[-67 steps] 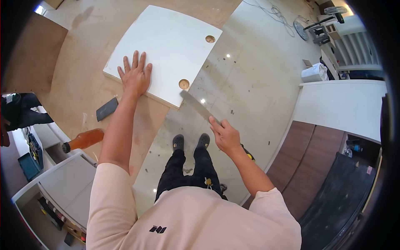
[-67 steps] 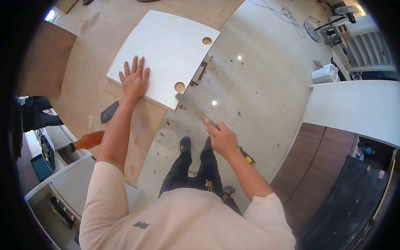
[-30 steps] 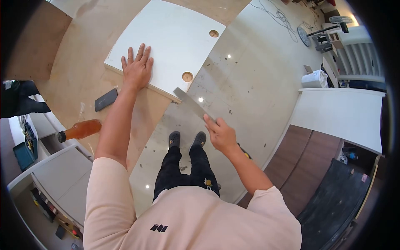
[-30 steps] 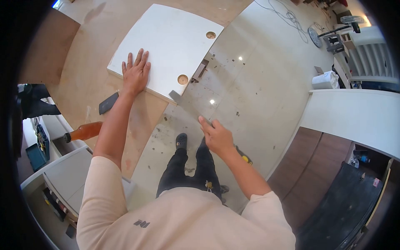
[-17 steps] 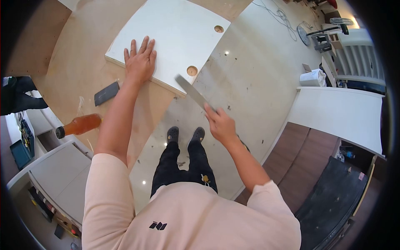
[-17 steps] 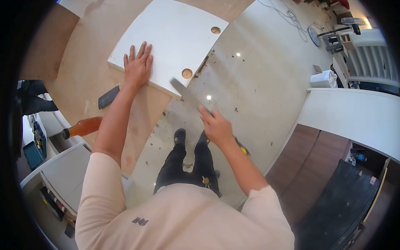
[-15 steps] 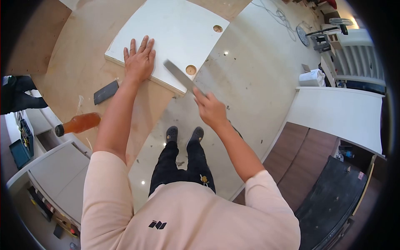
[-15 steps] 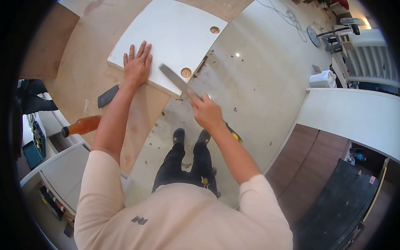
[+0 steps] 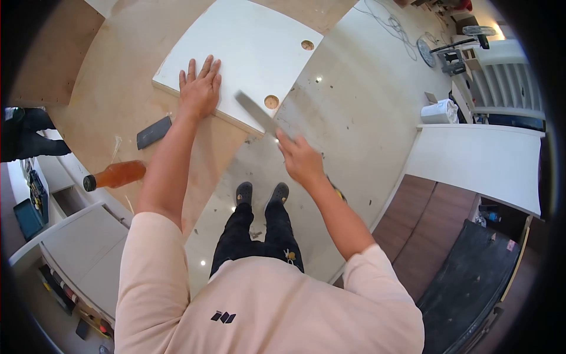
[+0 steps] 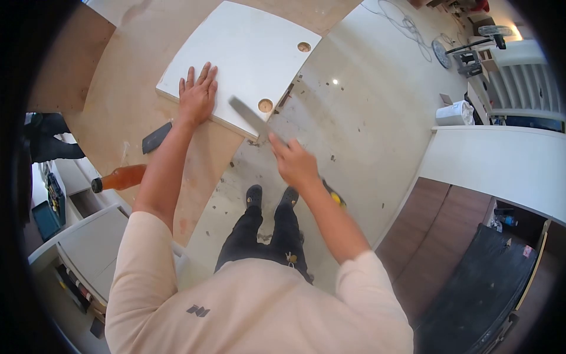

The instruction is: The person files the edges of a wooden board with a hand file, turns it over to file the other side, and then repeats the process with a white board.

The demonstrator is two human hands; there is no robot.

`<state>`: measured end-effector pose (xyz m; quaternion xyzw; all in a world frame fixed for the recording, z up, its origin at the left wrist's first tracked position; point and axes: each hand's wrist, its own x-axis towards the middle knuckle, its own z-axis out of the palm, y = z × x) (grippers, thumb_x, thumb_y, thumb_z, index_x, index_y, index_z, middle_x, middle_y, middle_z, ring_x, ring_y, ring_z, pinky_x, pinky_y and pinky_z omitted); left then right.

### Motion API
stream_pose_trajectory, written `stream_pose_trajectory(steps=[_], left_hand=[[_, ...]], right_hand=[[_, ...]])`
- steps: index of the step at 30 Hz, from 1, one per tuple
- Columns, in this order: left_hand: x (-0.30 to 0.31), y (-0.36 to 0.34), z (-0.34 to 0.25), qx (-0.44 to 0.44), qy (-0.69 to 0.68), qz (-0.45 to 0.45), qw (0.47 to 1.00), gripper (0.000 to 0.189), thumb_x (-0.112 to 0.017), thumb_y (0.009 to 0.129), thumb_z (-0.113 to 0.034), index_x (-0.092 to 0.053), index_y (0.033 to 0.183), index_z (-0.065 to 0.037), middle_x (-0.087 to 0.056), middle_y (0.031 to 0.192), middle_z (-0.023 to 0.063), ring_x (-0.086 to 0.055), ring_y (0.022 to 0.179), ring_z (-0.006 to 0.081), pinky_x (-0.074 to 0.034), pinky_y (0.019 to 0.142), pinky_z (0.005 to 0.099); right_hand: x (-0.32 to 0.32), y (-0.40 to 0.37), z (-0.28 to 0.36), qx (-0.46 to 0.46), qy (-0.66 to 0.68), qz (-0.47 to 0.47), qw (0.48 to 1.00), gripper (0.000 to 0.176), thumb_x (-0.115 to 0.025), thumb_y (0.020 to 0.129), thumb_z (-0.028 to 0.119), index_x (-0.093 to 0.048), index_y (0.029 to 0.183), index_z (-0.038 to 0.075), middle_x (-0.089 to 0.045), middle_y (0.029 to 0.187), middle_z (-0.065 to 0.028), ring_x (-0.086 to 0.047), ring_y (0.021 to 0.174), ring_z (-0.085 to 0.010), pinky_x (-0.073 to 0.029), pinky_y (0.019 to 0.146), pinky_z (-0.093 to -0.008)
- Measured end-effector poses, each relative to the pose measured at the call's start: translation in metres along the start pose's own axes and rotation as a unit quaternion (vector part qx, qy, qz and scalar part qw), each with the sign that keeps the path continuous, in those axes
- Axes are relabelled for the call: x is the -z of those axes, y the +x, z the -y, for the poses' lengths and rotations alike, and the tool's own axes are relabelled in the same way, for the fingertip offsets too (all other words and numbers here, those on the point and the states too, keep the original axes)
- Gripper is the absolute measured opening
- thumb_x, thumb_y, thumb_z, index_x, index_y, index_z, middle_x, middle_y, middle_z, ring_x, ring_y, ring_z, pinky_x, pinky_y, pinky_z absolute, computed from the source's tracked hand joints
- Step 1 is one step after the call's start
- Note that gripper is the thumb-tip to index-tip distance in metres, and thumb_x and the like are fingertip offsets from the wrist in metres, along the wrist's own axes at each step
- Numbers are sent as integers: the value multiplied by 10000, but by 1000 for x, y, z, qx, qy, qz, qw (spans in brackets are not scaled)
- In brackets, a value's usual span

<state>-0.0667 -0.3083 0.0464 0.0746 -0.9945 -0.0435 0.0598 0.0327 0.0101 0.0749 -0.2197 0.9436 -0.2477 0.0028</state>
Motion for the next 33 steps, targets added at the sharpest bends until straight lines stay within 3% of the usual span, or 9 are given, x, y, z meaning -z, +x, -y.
stream_pose_trajectory(steps=[4, 7, 10, 14, 19, 25, 31, 33], left_hand=[[-1, -5, -2, 2, -3, 0, 1000, 505, -300, 1061, -430, -390, 1539, -297, -287, 1635, -73, -196, 1521, 329, -109, 1233, 528], [-1, -5, -2, 0, -9, -4, 1000, 496, -305, 1066, -425, -398, 1535, -296, -295, 1632, -78, -202, 1522, 315, -124, 1230, 518], [3, 1, 4, -15, -6, -1, 1000, 493, -301, 1068, -422, -400, 1534, -296, -289, 1633, -83, -203, 1522, 309, -127, 1232, 504], [-2, 1, 4, -13, -9, -16, 1000, 487, -301, 1072, -415, -401, 1534, -296, -283, 1636, -83, -206, 1521, 304, -133, 1233, 491], [2, -1, 5, -13, -18, -15, 1000, 484, -313, 1069, -404, -406, 1531, -292, -296, 1631, -77, -211, 1519, 308, -132, 1233, 496], [-2, -4, 5, -11, -20, -5, 1000, 492, -306, 1064, -411, -397, 1534, -296, -301, 1628, -81, -206, 1519, 322, -116, 1234, 510], [2, -5, 4, -13, -17, 7, 1000, 495, -303, 1063, -404, -394, 1536, -291, -294, 1632, -76, -203, 1519, 327, -117, 1232, 520], [3, 0, 4, -12, -21, 14, 1000, 497, -303, 1062, -397, -395, 1536, -280, -305, 1628, -65, -200, 1519, 331, -118, 1230, 529]], right_hand=[[2, -40, -15, -25, 1, 50, 998, 361, -611, 959, 266, -628, 1318, 300, -535, 805, -72, -604, 632, -313, -504, 548, -429], [-21, 29, 0, 15, -11, -14, 1000, 387, -632, 949, 258, -624, 1333, 304, -517, 789, -67, -593, 605, -291, -500, 533, -416], [-13, 27, 3, 26, -35, -12, 999, 402, -648, 937, 248, -626, 1334, 306, -511, 785, -67, -587, 600, -287, -498, 527, -414], [8, -33, 4, -34, 7, 44, 998, 361, -634, 945, 269, -642, 1304, 297, -529, 806, -75, -594, 628, -310, -497, 538, -434], [-20, 41, 14, -4, -9, -35, 999, 368, -655, 943, 263, -649, 1307, 319, -517, 798, -57, -588, 622, -289, -488, 535, -411], [18, -23, 8, -57, 11, 42, 997, 345, -636, 959, 294, -647, 1303, 329, -534, 815, -65, -599, 645, -307, -497, 572, -416], [-9, 65, -16, -29, -24, -3, 999, 394, -610, 971, 336, -595, 1365, 339, -552, 838, -77, -616, 684, -326, -506, 599, -438], [-5, 57, -20, -34, -20, -6, 999, 397, -602, 973, 345, -592, 1369, 333, -554, 844, -84, -620, 703, -329, -506, 603, -446]])
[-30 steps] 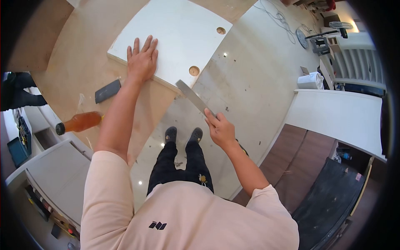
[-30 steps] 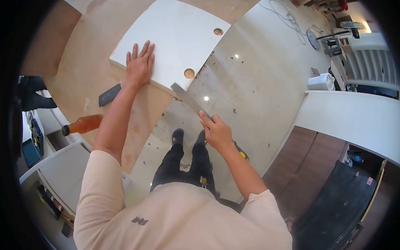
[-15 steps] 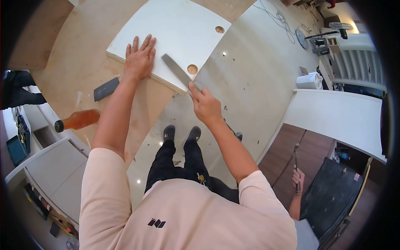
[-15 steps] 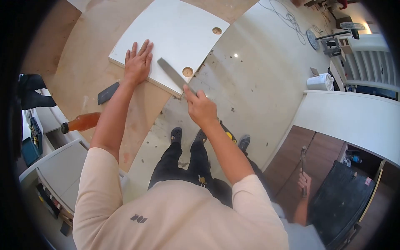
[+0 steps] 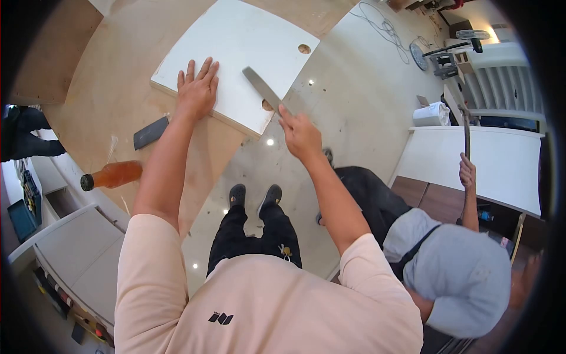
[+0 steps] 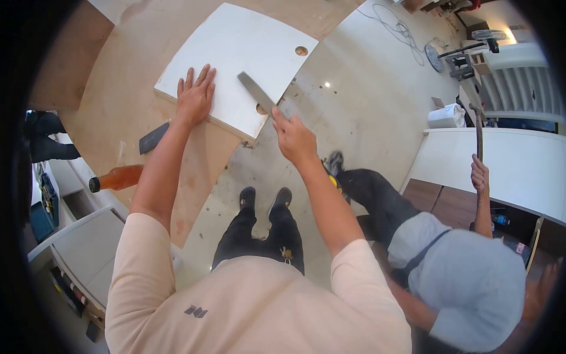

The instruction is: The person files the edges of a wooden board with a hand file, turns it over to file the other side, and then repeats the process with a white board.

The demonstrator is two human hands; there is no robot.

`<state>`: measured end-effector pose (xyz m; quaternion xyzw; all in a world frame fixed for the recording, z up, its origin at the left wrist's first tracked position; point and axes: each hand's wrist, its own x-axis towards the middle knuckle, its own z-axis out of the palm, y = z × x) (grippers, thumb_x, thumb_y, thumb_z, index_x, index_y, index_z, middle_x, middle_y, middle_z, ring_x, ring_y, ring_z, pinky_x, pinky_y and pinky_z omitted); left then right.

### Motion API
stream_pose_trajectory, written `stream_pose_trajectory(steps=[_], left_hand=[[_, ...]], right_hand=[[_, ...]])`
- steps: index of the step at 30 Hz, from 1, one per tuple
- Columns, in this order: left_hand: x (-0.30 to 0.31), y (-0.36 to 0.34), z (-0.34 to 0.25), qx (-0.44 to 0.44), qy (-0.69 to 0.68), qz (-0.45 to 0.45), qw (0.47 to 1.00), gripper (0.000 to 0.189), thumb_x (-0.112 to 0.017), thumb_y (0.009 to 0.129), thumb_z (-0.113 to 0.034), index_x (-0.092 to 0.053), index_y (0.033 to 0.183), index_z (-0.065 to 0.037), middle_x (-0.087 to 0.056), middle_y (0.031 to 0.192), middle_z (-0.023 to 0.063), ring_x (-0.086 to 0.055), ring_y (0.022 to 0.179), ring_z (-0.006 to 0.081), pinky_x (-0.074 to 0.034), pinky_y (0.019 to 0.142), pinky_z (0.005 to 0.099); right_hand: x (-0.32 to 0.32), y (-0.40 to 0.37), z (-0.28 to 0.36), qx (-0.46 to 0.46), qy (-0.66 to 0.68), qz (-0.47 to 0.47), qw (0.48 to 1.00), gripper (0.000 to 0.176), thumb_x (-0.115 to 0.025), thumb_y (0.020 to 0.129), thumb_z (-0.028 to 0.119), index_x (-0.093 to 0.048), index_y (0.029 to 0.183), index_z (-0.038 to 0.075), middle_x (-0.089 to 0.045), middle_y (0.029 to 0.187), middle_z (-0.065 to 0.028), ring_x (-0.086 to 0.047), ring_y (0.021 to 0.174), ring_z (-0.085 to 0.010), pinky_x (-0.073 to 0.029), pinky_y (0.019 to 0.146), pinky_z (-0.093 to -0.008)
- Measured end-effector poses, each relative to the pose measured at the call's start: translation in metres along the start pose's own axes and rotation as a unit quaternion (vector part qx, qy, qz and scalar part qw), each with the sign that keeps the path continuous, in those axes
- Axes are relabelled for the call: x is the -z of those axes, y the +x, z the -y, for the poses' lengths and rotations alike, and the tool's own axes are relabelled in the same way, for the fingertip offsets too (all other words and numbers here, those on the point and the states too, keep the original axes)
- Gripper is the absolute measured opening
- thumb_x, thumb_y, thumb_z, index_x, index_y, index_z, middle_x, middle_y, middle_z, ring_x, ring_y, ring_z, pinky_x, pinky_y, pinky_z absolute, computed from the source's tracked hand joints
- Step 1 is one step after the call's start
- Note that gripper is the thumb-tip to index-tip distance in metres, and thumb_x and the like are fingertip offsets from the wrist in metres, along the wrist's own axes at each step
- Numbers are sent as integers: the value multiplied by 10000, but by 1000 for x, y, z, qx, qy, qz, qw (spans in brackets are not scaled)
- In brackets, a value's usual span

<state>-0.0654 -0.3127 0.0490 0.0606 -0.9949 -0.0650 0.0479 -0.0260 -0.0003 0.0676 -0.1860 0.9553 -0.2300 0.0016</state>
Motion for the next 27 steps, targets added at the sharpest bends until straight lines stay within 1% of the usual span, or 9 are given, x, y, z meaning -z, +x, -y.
stream_pose_trajectory(steps=[3, 6, 9, 13, 16, 19, 22, 24, 27], left_hand=[[8, 4, -3, 18, -6, 32, 999, 514, -317, 1057, -398, -366, 1552, -267, -294, 1634, -26, -193, 1521, 332, -106, 1218, 582], [24, 23, -31, 146, -36, 102, 983, 541, -310, 1051, -422, -330, 1567, -260, -263, 1647, 2, -176, 1526, 328, -85, 1198, 640], [-4, 20, -53, 202, 4, 9, 979, 562, -287, 1047, -449, -293, 1579, -267, -215, 1664, 11, -150, 1535, 317, -69, 1187, 667], [-2, 16, -53, 173, 34, 32, 984, 569, -263, 1048, -461, -278, 1585, -272, -198, 1669, 7, -127, 1540, 315, -60, 1199, 646], [6, 18, -53, 170, 32, 43, 984, 568, -266, 1049, -465, -281, 1584, -276, -200, 1669, 6, -124, 1541, 318, -62, 1205, 635], [1, 16, -50, 178, 41, 33, 983, 564, -267, 1050, -471, -293, 1580, -278, -212, 1665, 2, -130, 1540, 322, -72, 1206, 631], [-3, 16, -51, 166, 51, 20, 985, 562, -266, 1052, -475, -295, 1579, -280, -219, 1663, -7, -137, 1538, 325, -77, 1206, 632], [-7, 15, -48, 158, 56, 16, 986, 562, -266, 1053, -477, -290, 1580, -283, -220, 1663, -12, -141, 1537, 328, -77, 1207, 630], [-2, 16, -49, 162, 49, 27, 985, 563, -272, 1053, -479, -294, 1579, -280, -219, 1663, -21, -140, 1536, 331, -80, 1209, 626]], right_hand=[[20, -50, 2, -21, 5, 37, 999, 397, -620, 964, 317, -605, 1360, 319, -552, 844, -93, -625, 724, -320, -506, 600, -439], [31, -98, -7, -24, 24, 39, 999, 401, -655, 943, 265, -629, 1340, 308, -549, 829, -91, -621, 699, -315, -507, 584, -428], [37, -82, -21, 5, 15, 51, 999, 396, -664, 936, 248, -640, 1328, 302, -548, 820, -89, -619, 684, -318, -512, 582, -433], [13, 8, -23, 34, 0, 24, 999, 373, -634, 953, 274, -640, 1325, 305, -558, 827, -87, -632, 692, -331, -523, 600, -457], [21, 32, -23, 64, 9, 35, 997, 367, -608, 965, 287, -627, 1331, 303, -563, 833, -96, -636, 696, -342, -527, 605, -462], [35, -30, -50, 69, 61, 42, 995, 401, -634, 956, 270, -620, 1356, 303, -571, 804, -110, -610, 688, -355, -504, 597, -438], [36, -43, -57, 57, 32, 96, 993, 394, -627, 961, 279, -622, 1354, 315, -562, 795, -106, -607, 688, -349, -504, 598, -440], [18, 10, -49, 61, 27, 53, 996, 329, -624, 955, 287, -662, 1281, 305, -557, 818, -99, -616, 667, -341, -517, 590, -455], [14, 64, -46, 73, 21, 19, 997, 343, -637, 948, 283, -658, 1290, 314, -556, 825, -96, -616, 667, -328, -517, 590, -450]])
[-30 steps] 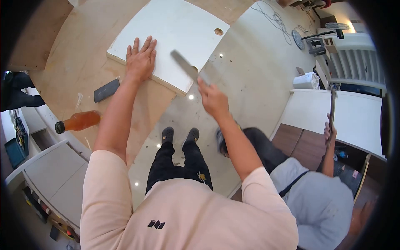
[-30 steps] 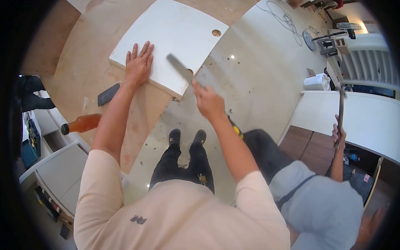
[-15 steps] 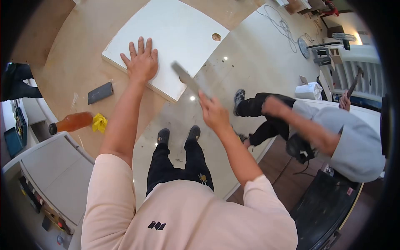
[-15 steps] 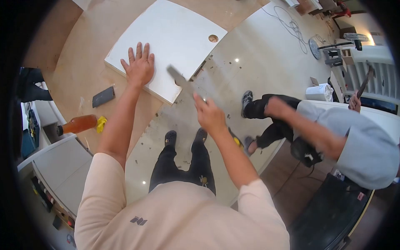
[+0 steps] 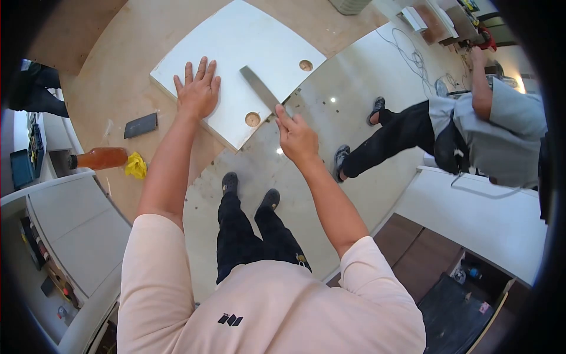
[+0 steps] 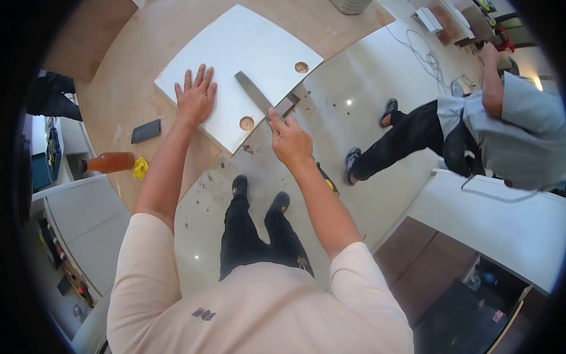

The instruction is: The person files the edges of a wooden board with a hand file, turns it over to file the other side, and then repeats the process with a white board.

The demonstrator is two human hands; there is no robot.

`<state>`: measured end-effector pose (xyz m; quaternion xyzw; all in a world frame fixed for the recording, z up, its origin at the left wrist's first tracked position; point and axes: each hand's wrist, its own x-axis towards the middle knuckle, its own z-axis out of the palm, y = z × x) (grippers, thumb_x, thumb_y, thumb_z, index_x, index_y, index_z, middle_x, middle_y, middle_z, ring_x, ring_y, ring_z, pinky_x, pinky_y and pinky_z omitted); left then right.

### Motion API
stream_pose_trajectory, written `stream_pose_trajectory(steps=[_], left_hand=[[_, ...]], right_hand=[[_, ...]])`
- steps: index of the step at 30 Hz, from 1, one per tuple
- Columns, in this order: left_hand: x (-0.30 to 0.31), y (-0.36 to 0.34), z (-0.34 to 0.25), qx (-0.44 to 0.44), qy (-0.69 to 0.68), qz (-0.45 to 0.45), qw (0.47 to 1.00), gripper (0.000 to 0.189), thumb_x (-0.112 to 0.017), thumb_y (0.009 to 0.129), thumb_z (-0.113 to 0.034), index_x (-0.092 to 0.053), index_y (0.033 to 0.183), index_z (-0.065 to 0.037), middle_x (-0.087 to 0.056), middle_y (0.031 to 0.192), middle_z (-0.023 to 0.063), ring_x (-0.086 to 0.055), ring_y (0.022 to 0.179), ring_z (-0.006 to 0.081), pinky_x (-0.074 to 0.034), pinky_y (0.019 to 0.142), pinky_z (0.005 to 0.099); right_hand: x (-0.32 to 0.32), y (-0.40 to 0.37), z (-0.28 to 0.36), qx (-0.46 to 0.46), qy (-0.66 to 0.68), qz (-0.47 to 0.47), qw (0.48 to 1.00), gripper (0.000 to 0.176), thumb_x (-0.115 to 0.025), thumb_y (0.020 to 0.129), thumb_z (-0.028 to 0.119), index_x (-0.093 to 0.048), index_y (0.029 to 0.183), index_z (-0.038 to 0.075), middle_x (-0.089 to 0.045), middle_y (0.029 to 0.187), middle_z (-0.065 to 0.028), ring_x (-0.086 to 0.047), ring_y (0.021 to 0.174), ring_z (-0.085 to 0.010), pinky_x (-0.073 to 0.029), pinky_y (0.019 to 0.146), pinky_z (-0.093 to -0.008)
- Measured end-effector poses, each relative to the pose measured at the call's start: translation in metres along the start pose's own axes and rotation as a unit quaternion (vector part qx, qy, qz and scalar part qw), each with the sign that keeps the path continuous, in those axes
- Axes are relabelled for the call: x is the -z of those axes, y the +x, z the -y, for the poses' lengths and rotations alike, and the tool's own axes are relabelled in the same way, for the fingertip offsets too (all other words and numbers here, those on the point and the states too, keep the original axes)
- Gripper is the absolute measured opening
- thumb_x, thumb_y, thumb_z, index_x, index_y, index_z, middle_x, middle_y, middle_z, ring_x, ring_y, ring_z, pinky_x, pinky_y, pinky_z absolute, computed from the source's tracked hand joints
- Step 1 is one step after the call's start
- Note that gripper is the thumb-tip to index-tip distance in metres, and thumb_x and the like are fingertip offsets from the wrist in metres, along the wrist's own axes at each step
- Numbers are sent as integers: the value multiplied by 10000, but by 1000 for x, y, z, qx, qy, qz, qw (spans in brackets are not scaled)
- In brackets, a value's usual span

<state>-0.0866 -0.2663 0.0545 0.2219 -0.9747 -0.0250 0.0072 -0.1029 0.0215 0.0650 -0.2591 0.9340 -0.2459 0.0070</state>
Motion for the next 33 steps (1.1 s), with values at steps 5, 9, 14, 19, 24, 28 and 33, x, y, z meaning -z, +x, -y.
stream_pose_trajectory(steps=[5, 9, 14, 19, 24, 28, 33], left_hand=[[0, -1, 0, 0, 4, 0, 1000, 562, -281, 1052, -471, -300, 1578, -275, -223, 1661, -33, -139, 1536, 334, -82, 1212, 617], [2, -1, -1, -5, 2, 0, 1000, 561, -283, 1051, -464, -303, 1577, -271, -229, 1659, -37, -143, 1534, 338, -77, 1216, 609], [4, -3, -1, -11, -3, -4, 1000, 558, -299, 1049, -461, -327, 1569, -259, -242, 1654, -42, -162, 1529, 348, -80, 1217, 604], [-3, -4, 4, -19, -10, -18, 1000, 558, -311, 1049, -454, -329, 1568, -251, -247, 1653, -44, -163, 1528, 354, -85, 1216, 605], [1, -2, 3, -25, 7, -9, 1000, 562, -303, 1050, -454, -320, 1572, -247, -248, 1653, -40, -160, 1527, 359, -86, 1216, 603], [2, -2, -1, -18, 8, -7, 1000, 563, -289, 1051, -453, -312, 1575, -246, -236, 1656, -42, -150, 1529, 360, -82, 1219, 595], [3, -4, 1, -21, 0, -10, 1000, 567, -294, 1050, -449, -303, 1578, -244, -218, 1662, -36, -134, 1535, 346, -74, 1221, 591]], right_hand=[[36, -94, -20, 20, 25, 13, 999, 346, -627, 955, 283, -651, 1300, 296, -561, 850, -90, -622, 689, -321, -519, 587, -433], [11, -50, -22, 18, -10, 30, 999, 374, -645, 945, 253, -644, 1317, 297, -578, 866, -91, -629, 697, -321, -522, 595, -424], [19, -13, -7, 24, -1, 14, 1000, 379, -645, 946, 237, -644, 1320, 296, -581, 829, -100, -625, 694, -333, -508, 587, -432], [27, -79, -29, -16, 12, 77, 997, 358, -607, 966, 305, -634, 1322, 306, -585, 835, -106, -627, 692, -339, -511, 584, -443], [14, 28, -13, -15, -2, 41, 999, 389, -615, 966, 336, -623, 1350, 272, -626, 913, -134, -643, 760, -337, -519, 655, -423], [31, -27, -35, -28, 176, 46, 983, 454, -645, 953, 257, -568, 1380, 122, -653, 952, -124, -642, 755, -244, -511, 704, -382], [72, -35, -14, -126, 444, 92, 882, 576, -692, 912, 86, -463, 1432, -6, -645, 920, -78, -604, 805, -130, -490, 743, -284]])
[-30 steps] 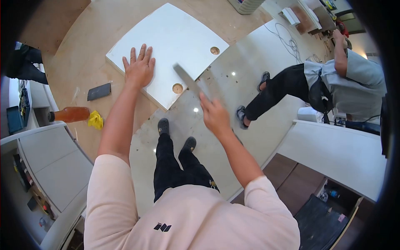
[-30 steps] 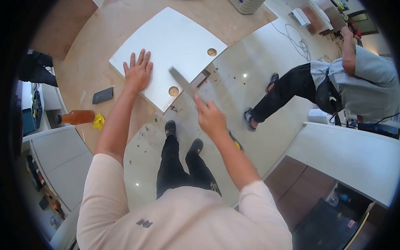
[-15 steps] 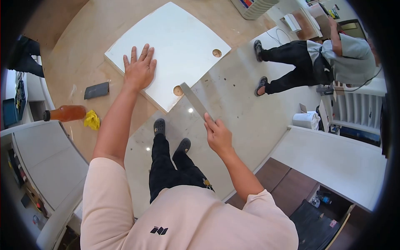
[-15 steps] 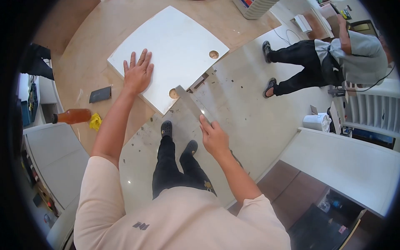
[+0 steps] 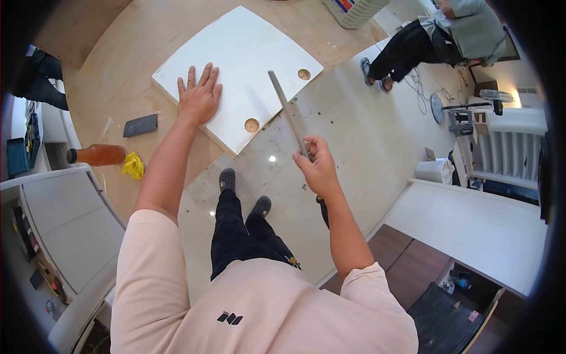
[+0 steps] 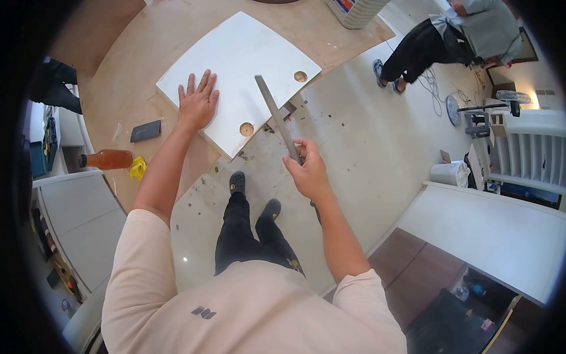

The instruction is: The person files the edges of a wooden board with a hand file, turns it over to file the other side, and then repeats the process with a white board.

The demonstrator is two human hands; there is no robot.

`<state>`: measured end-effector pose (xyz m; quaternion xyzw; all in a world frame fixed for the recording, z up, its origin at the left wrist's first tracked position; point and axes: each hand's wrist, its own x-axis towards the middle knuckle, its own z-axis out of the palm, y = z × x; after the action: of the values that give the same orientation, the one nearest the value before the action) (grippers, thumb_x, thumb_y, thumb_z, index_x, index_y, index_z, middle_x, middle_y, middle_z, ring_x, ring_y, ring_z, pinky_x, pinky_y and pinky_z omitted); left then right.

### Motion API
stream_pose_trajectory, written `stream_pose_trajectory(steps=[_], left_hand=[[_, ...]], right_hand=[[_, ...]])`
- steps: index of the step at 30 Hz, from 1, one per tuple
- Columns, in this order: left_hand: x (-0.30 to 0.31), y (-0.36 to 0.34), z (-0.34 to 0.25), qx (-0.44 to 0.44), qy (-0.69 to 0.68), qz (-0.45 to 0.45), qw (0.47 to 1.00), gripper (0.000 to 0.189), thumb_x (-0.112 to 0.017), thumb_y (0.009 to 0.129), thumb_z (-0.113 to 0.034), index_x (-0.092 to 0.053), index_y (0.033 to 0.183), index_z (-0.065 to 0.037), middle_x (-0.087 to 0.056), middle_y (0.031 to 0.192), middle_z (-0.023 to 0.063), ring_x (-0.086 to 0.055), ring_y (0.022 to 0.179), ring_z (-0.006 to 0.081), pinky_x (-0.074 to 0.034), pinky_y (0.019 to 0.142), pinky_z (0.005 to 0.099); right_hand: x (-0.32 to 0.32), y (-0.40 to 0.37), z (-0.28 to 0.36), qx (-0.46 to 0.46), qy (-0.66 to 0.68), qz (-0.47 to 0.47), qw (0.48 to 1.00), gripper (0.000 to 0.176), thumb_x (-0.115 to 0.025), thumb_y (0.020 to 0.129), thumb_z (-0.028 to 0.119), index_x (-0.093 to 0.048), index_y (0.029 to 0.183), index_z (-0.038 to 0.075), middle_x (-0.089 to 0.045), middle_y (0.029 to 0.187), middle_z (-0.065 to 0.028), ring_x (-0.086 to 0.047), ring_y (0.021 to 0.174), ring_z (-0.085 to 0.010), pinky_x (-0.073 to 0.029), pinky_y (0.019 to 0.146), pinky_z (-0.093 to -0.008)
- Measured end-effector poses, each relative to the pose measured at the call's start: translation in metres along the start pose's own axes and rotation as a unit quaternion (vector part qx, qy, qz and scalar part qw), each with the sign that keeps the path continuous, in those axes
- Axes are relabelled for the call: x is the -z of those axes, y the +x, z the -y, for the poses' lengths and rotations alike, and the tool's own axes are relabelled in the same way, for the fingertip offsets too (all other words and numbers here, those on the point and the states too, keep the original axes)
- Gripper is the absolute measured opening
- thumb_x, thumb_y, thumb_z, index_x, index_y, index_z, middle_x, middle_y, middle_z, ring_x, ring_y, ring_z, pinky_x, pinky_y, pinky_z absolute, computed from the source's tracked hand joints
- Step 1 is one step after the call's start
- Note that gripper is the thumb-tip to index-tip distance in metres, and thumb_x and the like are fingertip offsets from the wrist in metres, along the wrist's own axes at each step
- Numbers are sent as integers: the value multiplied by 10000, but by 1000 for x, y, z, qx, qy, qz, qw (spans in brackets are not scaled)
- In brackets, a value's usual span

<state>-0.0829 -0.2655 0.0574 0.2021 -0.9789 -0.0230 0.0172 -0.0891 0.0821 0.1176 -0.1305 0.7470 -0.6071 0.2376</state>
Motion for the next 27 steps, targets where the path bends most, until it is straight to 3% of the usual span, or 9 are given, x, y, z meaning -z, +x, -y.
stream_pose_trajectory(steps=[3, 6, 7, 10, 13, 16, 19, 23, 27], left_hand=[[6, 0, -3, 9, -3, 16, 1000, 571, -308, 1047, -442, -300, 1580, -235, -209, 1665, -31, -132, 1536, 342, -73, 1220, 591], [10, -1, -6, 12, 4, 24, 1000, 575, -315, 1046, -437, -295, 1582, -229, -207, 1666, -27, -132, 1536, 343, -77, 1219, 591], [11, -2, -8, 9, 0, 27, 1000, 574, -315, 1046, -436, -294, 1582, -230, -208, 1666, -27, -131, 1536, 342, -77, 1219, 591], [17, 0, -6, 8, -3, 31, 999, 573, -317, 1047, -432, -294, 1582, -231, -213, 1665, -24, -130, 1536, 343, -77, 1218, 591], [14, -3, -7, 4, -8, 31, 999, 570, -322, 1046, -427, -299, 1580, -229, -221, 1663, -19, -134, 1534, 351, -76, 1216, 594], [11, -2, -5, 1, -6, 22, 1000, 567, -327, 1046, -423, -307, 1578, -226, -229, 1661, -14, -141, 1531, 362, -77, 1211, 602], [11, 4, -3, -3, -4, 7, 1000, 566, -332, 1044, -420, -320, 1573, -218, -237, 1659, -8, -153, 1527, 371, -85, 1206, 612], [7, 4, -4, -16, -11, -9, 1000, 566, -348, 1040, -418, -341, 1564, -205, -250, 1654, -1, -173, 1520, 378, -104, 1199, 623], [1, 1, 1, -8, -5, -6, 1000, 570, -348, 1039, -431, -335, 1565, -214, -244, 1655, -6, -166, 1522, 370, -103, 1201, 623]], right_hand=[[14, -3, 27, -80, 74, 8, 994, 612, -702, 904, 67, -454, 1461, 7, -655, 916, -75, -614, 821, -133, -492, 753, -273], [32, -1, -3, -17, -28, -89, 995, 624, -704, 902, 83, -456, 1471, 8, -666, 926, -70, -600, 788, -138, -492, 716, -306], [46, 11, -15, 54, -135, -130, 981, 626, -705, 903, 91, -457, 1473, 16, -660, 905, -76, -597, 775, -160, -493, 717, -319], [94, 70, -15, 176, -354, -225, 891, 624, -705, 903, 116, -469, 1479, 72, -637, 865, -114, -604, 767, -246, -501, 737, -354], [113, 133, 21, 216, -367, -289, 857, 567, -656, 936, 174, -494, 1479, 206, -601, 883, -175, -629, 841, -349, -514, 782, -408], [123, 179, -22, 148, -436, -239, 855, 512, -590, 965, 232, -506, 1470, 256, -609, 922, -180, -636, 873, -360, -514, 786, -450], [119, 181, -34, -22, -446, -199, 872, 486, -555, 977, 276, -515, 1461, 279, -610, 925, -176, -631, 877, -368, -512, 795, -474], [117, 174, -51, -35, -498, -180, 848, 476, -560, 973, 290, -532, 1448, 268, -609, 927, -180, -638, 901, -368, -513, 799, -475], [98, 131, -54, 21, -437, -169, 883, 463, -607, 963, 267, -561, 1425, 265, -592, 897, -162, -610, 816, -353, -501, 751, -458]])
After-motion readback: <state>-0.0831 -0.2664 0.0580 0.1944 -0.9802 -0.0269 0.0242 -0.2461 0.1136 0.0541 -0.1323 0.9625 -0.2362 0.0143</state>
